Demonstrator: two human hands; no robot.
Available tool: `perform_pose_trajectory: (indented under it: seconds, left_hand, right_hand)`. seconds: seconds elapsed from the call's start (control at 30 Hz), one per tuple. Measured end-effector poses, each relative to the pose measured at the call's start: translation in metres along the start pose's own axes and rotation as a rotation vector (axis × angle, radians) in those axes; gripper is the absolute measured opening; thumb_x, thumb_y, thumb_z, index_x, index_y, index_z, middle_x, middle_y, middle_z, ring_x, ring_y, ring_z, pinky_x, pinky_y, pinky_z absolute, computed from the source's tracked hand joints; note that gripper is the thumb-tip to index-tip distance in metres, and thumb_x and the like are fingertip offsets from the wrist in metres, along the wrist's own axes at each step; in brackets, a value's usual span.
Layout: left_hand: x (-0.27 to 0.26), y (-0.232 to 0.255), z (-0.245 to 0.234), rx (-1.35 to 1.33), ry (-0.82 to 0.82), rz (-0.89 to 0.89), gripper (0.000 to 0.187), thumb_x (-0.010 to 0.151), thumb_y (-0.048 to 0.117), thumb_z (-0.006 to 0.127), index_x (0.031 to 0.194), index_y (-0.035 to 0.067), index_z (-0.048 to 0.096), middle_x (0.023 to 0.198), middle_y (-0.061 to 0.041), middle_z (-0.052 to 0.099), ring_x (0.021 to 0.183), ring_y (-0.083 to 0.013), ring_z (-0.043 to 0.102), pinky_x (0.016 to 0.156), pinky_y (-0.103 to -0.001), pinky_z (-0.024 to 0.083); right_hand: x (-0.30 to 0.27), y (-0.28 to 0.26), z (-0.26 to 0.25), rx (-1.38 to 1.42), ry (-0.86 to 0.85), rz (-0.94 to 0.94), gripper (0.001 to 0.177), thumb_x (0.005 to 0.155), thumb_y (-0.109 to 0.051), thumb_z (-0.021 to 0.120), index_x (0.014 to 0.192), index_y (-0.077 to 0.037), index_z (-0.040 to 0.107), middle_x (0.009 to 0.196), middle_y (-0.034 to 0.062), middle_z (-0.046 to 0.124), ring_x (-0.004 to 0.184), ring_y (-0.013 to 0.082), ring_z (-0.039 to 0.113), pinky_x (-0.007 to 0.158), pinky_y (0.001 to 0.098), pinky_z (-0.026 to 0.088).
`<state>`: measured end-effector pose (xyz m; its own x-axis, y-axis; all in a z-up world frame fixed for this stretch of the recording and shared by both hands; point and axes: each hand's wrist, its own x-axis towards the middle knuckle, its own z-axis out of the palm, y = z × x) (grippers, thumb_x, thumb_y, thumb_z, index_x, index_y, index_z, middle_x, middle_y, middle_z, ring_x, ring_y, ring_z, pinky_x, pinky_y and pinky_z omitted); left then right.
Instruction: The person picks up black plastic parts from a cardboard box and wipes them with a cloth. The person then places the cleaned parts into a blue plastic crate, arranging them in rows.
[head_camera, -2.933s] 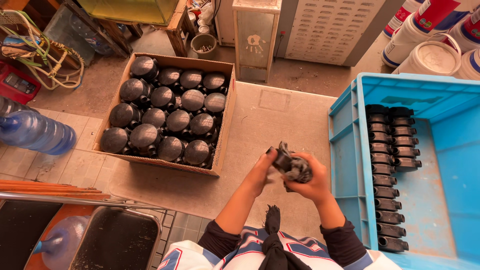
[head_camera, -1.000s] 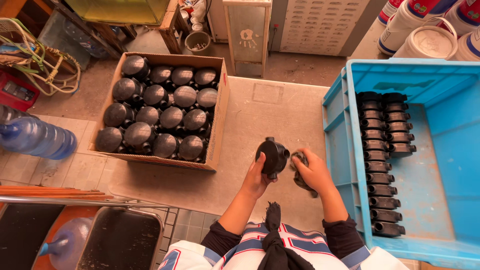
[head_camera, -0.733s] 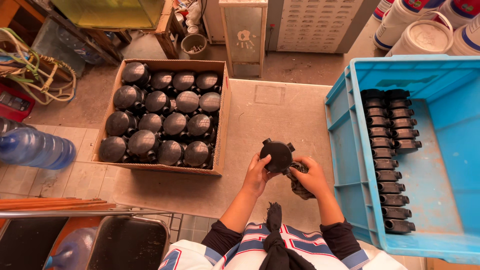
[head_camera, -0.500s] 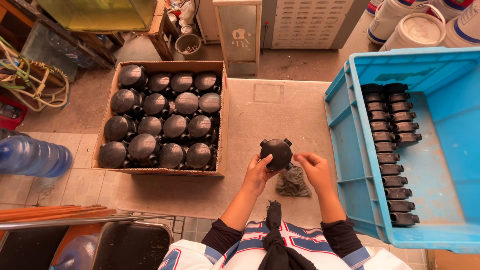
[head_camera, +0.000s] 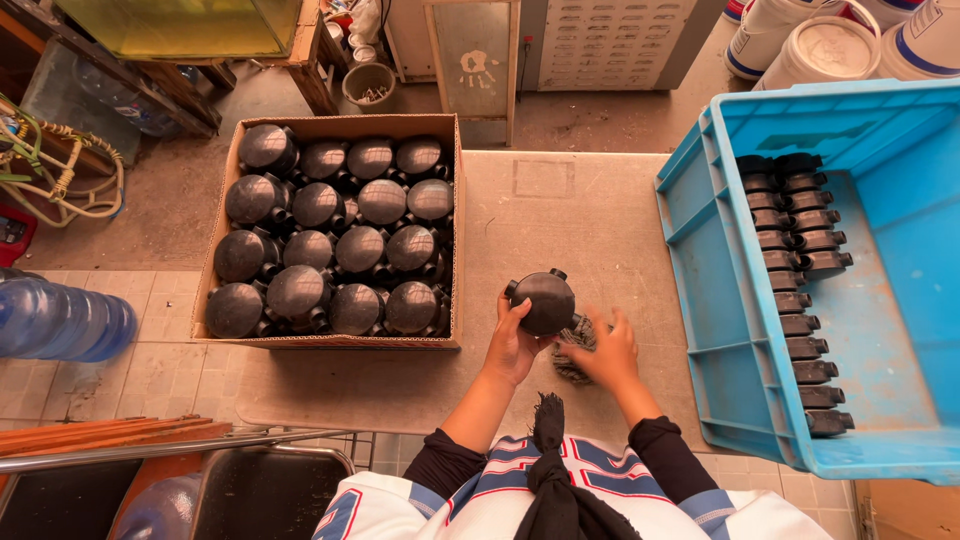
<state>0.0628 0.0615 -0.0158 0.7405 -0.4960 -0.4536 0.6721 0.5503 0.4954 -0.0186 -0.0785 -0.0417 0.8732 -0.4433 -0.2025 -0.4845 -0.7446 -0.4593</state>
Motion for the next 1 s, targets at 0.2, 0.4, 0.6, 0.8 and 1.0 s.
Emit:
perform_pose_trajectory:
  seconds: [0.2,0.4,0.6,0.8,1.0]
  left_hand:
    - [-0.002,0.010,-0.001,-0.215,-0.009,-0.049,0.012,0.090,0.045,0.061,0.099,0.041,0.054,0.112,-0.003,0.068,0.104,-0.0328,0.066,0.082,-0.064,0.052]
    - [0.004,0.009,-0.007,-0.179,-0.074,-0.052,0.018,0.094,0.051,0.054,0.106,0.040,0.048,0.119,-0.004,0.065,0.111,-0.0382,0.062,0.089,-0.067,0.049]
    - [0.015,-0.018,-0.018,-0.239,-0.196,-0.174,0.034,0.100,0.051,0.043,0.131,0.038,0.045,0.147,0.000,0.046,0.132,-0.0265,0.045,0.107,-0.055,0.043]
    - [0.006,-0.020,-0.011,0.160,-0.292,0.324,0.025,0.103,0.029,0.043,0.126,0.022,0.037,0.125,-0.011,0.059,0.116,-0.0260,0.058,0.096,-0.047,0.051]
    - [0.000,-0.017,-0.012,0.017,-0.178,0.201,0.028,0.100,0.046,0.041,0.121,0.031,0.034,0.118,-0.011,0.062,0.104,-0.0291,0.065,0.082,-0.047,0.060]
  right_hand:
    - [0.001,0.014,0.031,0.316,0.261,0.094,0.040,0.067,-0.010,0.070,0.102,-0.030,0.069,0.104,-0.0022,0.056,0.102,0.0244,0.061,0.087,0.0389,0.052]
    - [-0.007,0.002,-0.008,0.684,0.539,-0.376,0.048,0.051,-0.001,0.061,0.098,-0.009,0.067,0.099,0.0118,0.057,0.094,0.0314,0.058,0.085,0.0381,0.045]
    - [-0.011,-0.077,-0.010,0.218,0.548,-0.642,0.062,0.074,-0.051,0.076,0.127,-0.023,0.058,0.146,0.0174,0.041,0.140,0.0461,0.028,0.108,0.0589,0.021]
    - [0.004,-0.073,0.000,0.476,0.656,-0.435,0.053,0.080,-0.039,0.075,0.123,-0.016,0.053,0.148,0.0234,0.034,0.130,0.0469,0.041,0.103,0.0564,0.037]
    - [0.028,-0.038,-0.017,0.491,0.733,-0.048,0.043,0.089,-0.041,0.074,0.114,-0.008,0.061,0.102,0.0194,0.062,0.099,0.0418,0.061,0.086,0.0504,0.047]
